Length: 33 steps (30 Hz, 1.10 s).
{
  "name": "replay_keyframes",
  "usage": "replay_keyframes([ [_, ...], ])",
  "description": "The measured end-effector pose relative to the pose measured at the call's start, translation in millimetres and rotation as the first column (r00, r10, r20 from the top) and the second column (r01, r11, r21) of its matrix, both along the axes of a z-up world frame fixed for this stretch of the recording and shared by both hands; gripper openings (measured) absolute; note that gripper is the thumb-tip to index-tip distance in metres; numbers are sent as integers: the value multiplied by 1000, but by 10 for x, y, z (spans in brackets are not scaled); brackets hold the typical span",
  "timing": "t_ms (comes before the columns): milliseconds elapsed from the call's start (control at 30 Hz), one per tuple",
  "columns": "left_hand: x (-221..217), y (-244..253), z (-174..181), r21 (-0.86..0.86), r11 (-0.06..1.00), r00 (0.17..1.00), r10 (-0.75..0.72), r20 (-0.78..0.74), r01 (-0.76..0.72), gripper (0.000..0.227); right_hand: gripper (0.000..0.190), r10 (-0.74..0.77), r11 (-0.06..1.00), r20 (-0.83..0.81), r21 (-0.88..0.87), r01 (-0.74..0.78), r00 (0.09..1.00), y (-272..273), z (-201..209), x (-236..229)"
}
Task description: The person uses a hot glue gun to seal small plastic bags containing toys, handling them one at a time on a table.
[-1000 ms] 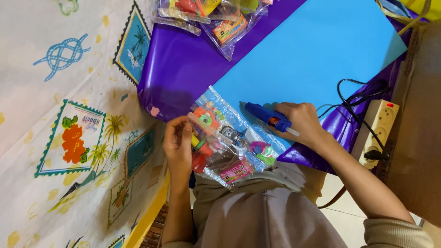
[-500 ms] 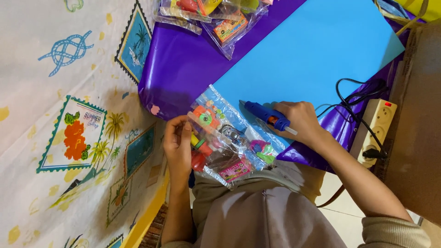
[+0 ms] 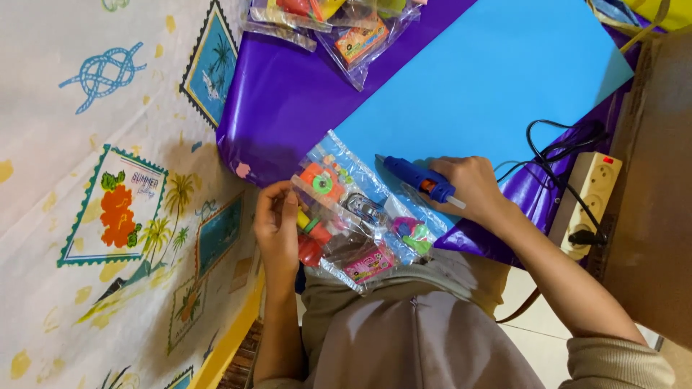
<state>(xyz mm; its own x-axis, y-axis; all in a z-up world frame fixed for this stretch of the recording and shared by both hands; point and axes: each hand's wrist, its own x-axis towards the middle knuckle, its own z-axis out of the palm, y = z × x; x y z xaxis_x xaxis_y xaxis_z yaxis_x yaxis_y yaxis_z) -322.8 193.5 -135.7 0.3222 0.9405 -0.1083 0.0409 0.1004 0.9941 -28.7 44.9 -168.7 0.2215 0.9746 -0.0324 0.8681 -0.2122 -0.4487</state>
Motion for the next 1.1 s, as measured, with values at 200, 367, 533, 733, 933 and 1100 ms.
replay_keyframes([
  [200, -26, -28, -106, -4, 1000, 1000, 11, 9, -11, 18, 20, -9, 1000, 0, -22, 9, 1000, -1, 34, 1],
  [367, -24, -18, -149, -6, 1000, 999, 31, 18, -31, 17, 21, -14, 1000, -10, -22, 14, 1000, 24, 27, 17],
  [533, -49, -44, -103, -26, 998, 998, 53, 19, -52, 17, 18, -20, 999, -10, -43, 19, 1000, -4, 4, 17],
  [733, -57, -45, -124, -25, 998, 998, 58, 23, -57, 16, 18, -22, 999, -8, -30, 21, 1000, 23, 147, -49],
  [933, -60, -42, -178, -10, 999, 998, 45, 51, -45, 16, 19, 4, 1000, -18, 8, -3, 1000, 37, 251, -77],
  [1100, -58, -39, -165, 2, 999, 999, 34, 35, -34, 17, 21, 19, 999, 4, 30, -19, 1000, 31, 293, -82],
])
